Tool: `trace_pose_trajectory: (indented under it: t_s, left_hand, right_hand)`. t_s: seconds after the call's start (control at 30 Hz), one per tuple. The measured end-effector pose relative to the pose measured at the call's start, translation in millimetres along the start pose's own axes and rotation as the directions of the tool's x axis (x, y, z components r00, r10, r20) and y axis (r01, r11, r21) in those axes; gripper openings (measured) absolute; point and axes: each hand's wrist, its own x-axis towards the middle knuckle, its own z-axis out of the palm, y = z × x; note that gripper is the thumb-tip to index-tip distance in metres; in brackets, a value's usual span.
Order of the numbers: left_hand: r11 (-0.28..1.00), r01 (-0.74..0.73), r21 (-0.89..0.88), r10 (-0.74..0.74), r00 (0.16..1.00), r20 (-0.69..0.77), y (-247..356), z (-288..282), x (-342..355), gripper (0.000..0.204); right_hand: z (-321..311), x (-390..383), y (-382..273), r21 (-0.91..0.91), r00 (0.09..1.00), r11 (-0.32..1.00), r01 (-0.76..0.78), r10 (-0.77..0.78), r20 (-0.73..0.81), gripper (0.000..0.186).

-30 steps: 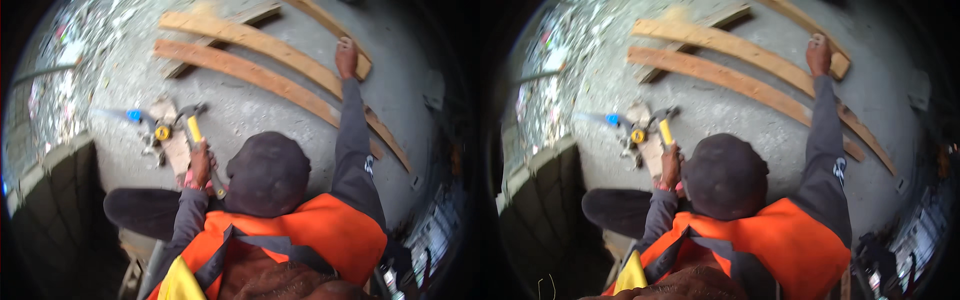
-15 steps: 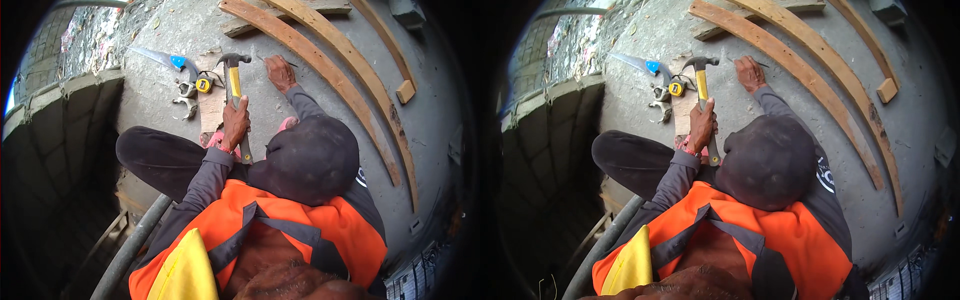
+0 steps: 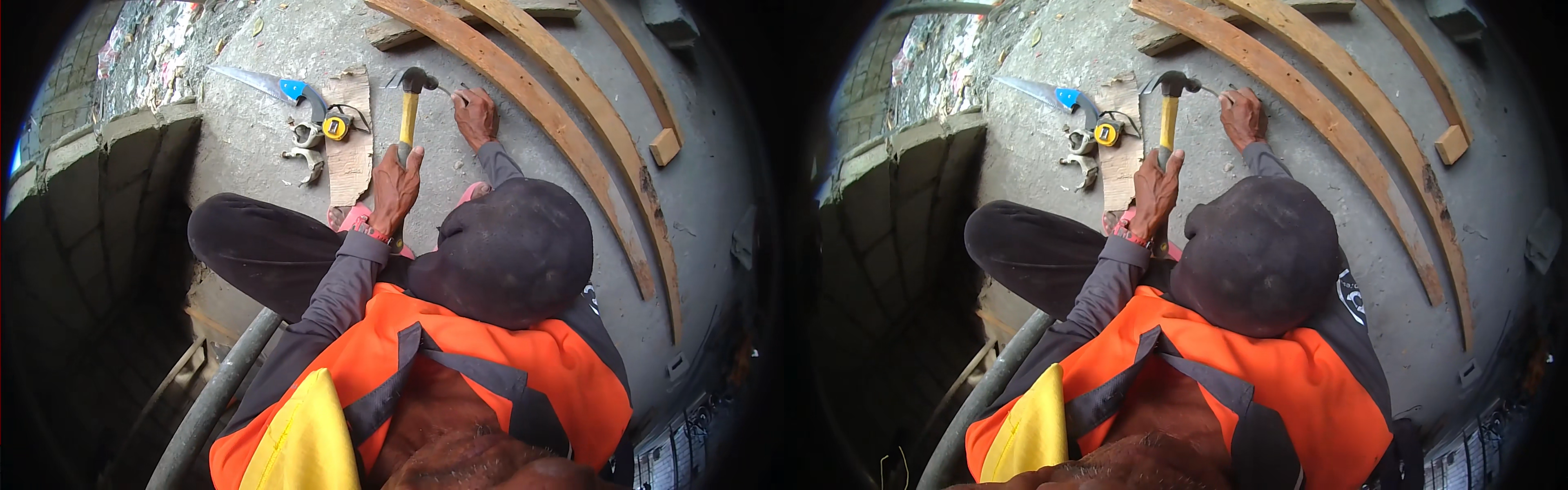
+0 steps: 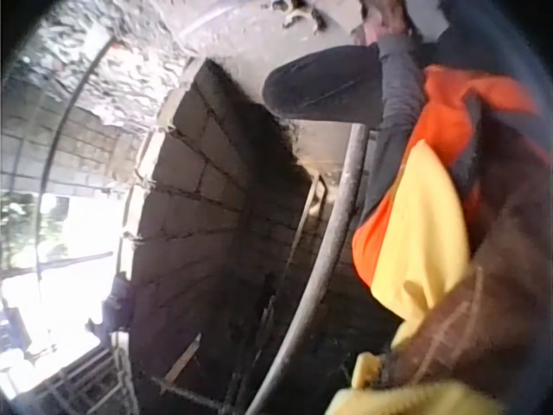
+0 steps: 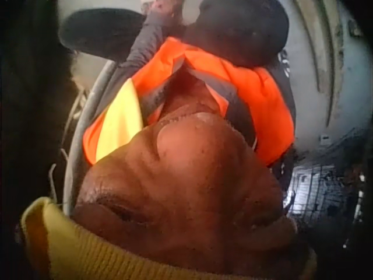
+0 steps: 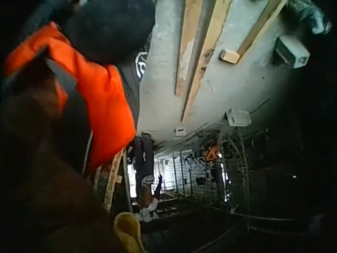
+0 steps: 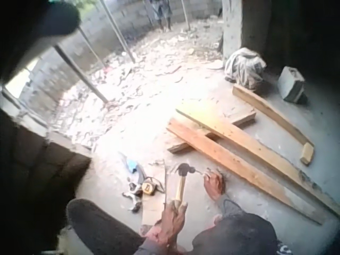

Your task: The recorder is sawing a wooden plank and then hammering nails to join pieces of wood together.

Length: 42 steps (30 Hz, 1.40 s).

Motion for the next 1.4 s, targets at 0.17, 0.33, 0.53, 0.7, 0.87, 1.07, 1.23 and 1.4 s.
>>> trace_pose_trajectory:
  t_s: [0.17, 0.33, 0.53, 0.7, 0.87, 1.07, 1.23, 1.4]
  left_hand:
    - [0.987, -0.148, 0.059, 0.150, 0.988, -0.041, 24.0, -3.7, -2.8, 0.034]
    - [0.950, -0.305, 0.061, 0.311, 0.944, -0.110, 39.6, 0.8, -3.6, 0.026]
    - [0.946, -0.263, 0.190, 0.283, 0.956, -0.084, 5.2, 20.7, 7.3, 0.024]
    - [0.962, -0.179, 0.206, 0.196, 0.979, -0.064, 23.3, 14.1, 8.2, 0.023]
    - [0.949, -0.249, 0.196, 0.272, 0.957, -0.102, 2.2, 19.1, 7.4, 0.024]
    - [0.950, -0.138, 0.278, 0.153, 0.988, -0.030, 0.0, 20.5, 18.9, 0.026]
    - [0.949, -0.261, 0.178, 0.291, 0.940, -0.178, -1.1, 23.3, 10.8, 0.027]
    - [0.940, -0.109, 0.324, 0.118, 0.993, -0.007, -28.4, 27.8, 20.9, 0.025]
  right_hand:
    - [-2.1, -4.4, -3.3, -0.034, 0.999, 0.998, 0.043, -0.042, 0.035, 0.015]
    - [0.2, -6.6, -5.8, -0.027, 0.996, 0.996, 0.089, -0.089, -0.001, 0.012]
    - [3.0, -7.9, -11.4, -0.042, 0.995, 0.994, 0.097, -0.098, -0.020, 0.010]
    - [2.0, -9.5, -3.6, -0.075, 0.998, 0.995, 0.059, -0.061, -0.012, 0.012]
    - [6.5, -5.8, -3.8, -0.041, 0.995, 0.995, 0.092, -0.094, -0.034, 0.013]
    - [5.5, -15.1, 1.3, -0.087, 0.999, 0.995, 0.039, -0.039, 0.001, 0.013]
    - [0.8, -7.3, -9.5, -0.051, 0.997, 0.996, 0.073, -0.074, -0.012, 0.013]
    - [3.8, -2.5, -11.8, -0.043, 0.999, 0.998, 0.037, -0.037, 0.000, 0.014]
